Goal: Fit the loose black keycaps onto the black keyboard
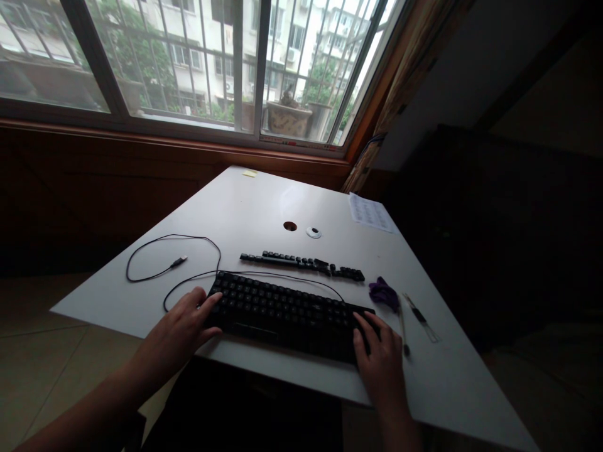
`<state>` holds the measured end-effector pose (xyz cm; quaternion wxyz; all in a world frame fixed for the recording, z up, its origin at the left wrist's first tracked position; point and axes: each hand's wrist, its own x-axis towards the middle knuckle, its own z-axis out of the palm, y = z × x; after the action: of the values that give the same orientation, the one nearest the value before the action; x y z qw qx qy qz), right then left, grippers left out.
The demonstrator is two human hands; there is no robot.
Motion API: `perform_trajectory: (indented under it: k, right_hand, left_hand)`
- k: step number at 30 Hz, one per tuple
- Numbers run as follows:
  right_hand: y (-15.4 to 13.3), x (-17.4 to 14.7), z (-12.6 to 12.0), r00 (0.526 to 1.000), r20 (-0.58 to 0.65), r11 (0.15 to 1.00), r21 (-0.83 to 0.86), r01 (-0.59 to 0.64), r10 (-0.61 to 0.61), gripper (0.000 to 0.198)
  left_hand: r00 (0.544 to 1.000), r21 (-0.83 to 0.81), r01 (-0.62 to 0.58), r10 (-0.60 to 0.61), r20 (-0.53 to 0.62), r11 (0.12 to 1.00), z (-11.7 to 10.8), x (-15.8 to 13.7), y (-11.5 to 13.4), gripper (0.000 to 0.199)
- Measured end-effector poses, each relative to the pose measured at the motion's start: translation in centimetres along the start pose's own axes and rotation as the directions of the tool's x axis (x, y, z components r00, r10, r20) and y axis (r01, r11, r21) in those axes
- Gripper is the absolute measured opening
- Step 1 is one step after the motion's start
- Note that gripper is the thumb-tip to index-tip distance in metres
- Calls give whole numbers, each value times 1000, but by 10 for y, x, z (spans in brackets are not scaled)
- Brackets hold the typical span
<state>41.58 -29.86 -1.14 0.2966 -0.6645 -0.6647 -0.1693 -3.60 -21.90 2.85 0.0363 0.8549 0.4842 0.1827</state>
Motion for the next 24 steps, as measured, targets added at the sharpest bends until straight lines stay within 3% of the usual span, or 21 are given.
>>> perform_trajectory:
  k: [18,24]
  right_hand:
    - [-1,2,-2,1000,5,1000,-10,6,-5,35]
    - [-2,2,-2,1000,7,1000,-9,-6,6,35]
  left_hand:
    - [994,-91,98,-92,63,991,3,4,-13,60]
    - [996,-192,87,-79,52,978,-4,5,-21,63]
